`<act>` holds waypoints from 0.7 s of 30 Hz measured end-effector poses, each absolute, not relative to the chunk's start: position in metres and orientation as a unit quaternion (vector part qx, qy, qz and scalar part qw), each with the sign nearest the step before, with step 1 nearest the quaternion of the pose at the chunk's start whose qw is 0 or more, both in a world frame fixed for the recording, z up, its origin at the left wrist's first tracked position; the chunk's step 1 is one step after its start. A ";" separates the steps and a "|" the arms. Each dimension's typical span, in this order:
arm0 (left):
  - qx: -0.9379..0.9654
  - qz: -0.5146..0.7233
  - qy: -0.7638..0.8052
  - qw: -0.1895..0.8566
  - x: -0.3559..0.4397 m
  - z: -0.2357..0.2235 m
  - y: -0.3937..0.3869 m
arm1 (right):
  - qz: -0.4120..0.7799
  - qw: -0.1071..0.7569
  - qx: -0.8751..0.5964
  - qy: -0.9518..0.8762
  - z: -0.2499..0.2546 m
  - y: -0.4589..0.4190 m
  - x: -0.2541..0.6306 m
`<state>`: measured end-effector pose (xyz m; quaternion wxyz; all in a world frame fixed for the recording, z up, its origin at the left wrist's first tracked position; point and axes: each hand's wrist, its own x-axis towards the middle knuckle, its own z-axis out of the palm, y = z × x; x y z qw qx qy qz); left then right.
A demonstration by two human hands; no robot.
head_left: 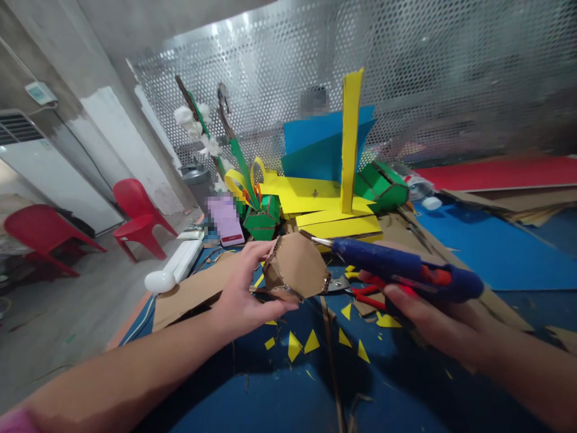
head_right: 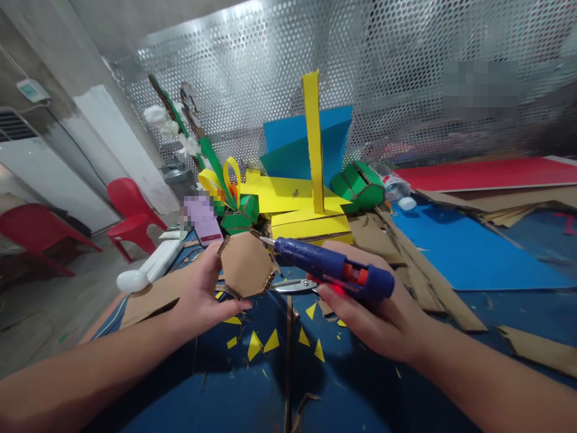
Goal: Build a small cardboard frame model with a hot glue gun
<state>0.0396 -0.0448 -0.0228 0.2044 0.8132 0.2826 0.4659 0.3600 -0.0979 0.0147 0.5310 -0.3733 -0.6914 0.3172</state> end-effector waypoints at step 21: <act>0.831 0.472 0.269 0.120 0.042 -0.015 -0.048 | 0.145 0.476 -0.247 -0.832 0.018 -0.085 0.362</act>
